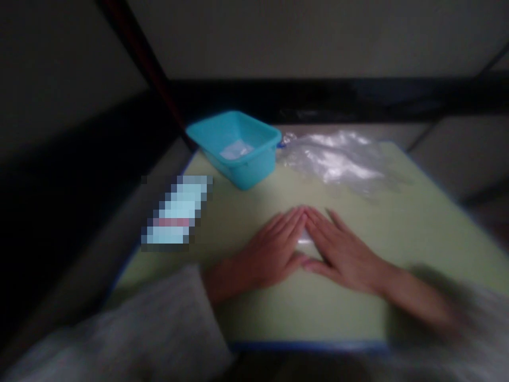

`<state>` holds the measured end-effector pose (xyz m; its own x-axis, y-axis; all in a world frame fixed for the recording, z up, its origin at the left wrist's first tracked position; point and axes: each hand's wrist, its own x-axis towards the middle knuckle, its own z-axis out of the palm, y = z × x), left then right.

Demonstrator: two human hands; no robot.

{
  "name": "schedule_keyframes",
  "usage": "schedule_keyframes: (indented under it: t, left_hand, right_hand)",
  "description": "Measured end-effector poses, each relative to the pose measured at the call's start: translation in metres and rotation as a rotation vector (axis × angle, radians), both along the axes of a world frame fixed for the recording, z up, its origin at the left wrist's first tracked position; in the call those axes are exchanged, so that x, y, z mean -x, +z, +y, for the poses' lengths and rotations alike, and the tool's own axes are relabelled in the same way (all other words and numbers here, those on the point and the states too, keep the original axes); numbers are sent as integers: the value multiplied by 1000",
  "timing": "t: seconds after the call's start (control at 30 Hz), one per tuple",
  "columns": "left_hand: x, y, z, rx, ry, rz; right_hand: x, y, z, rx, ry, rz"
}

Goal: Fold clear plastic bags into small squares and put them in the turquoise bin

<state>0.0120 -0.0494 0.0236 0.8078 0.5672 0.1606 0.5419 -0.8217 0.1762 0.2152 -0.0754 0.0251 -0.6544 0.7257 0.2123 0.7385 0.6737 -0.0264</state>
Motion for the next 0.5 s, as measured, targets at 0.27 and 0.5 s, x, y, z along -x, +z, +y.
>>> schedule_keyframes:
  t: [0.27,0.5]
  left_hand:
    - [-3,1,1,3,-1,41]
    - [-2,3,1,29,-8,26]
  right_hand:
    - [1,-2,-2,18,-29,11]
    - [-16,-2,-2,17,-37,22]
